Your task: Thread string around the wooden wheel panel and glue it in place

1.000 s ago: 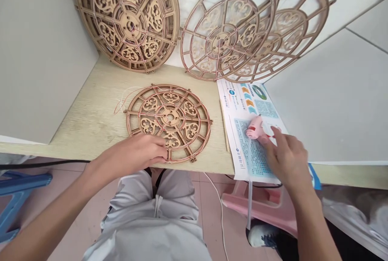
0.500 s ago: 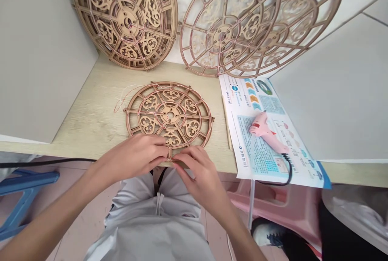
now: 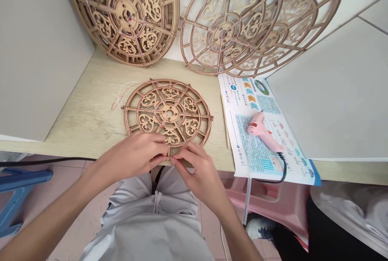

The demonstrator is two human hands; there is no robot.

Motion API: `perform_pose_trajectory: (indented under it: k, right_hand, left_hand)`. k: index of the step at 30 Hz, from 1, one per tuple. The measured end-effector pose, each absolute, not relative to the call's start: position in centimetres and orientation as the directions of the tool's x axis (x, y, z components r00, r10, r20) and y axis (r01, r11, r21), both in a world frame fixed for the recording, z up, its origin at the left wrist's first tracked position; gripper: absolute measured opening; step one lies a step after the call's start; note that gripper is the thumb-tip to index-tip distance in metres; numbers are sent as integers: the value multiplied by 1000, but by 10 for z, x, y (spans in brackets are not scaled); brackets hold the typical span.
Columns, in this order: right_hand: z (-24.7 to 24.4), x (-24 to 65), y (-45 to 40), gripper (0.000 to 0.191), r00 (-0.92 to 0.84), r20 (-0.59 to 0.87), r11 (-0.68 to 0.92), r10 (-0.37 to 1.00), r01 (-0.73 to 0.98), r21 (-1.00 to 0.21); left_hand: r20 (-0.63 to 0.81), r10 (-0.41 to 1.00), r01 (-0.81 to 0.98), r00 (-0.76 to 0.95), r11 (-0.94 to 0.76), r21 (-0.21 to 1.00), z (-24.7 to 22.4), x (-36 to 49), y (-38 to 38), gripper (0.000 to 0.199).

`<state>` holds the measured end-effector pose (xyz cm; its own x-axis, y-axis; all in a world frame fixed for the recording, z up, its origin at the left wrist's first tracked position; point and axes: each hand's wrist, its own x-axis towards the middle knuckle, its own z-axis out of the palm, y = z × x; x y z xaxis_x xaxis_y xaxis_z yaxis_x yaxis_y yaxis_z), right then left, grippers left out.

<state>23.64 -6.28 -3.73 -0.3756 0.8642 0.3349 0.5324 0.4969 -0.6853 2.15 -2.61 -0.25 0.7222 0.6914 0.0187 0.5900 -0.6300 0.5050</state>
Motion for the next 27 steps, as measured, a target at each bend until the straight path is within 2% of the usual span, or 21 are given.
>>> perform_pose_trajectory:
  k: [7,11,14,20,27]
  right_hand:
    - [-40,229,-68,11,-293,336,445,895,545,-711]
    - [-44,228,-74,10,-253,397,469,882,537,-701]
    - [-47,228,-81,14,-244,488,535,838,540,-650]
    - [-50,231,-92,35,-262,614,627,745,590,-509]
    - [-54,232,-94,35,-257,618,627,743,590,-509]
  left_hand:
    - [38,727,580,686,-578,574,-6,22,-27,16]
    - [10,750,605,661,-541,584,-5,23,-28,17]
    - [-13,763,640,646,-532,554,-2,27,-29,18]
    - [-26,783,685,622,-527,503,0,32,-33,19]
    - [-26,801,698,598,-505,507,0,35,-35,19]
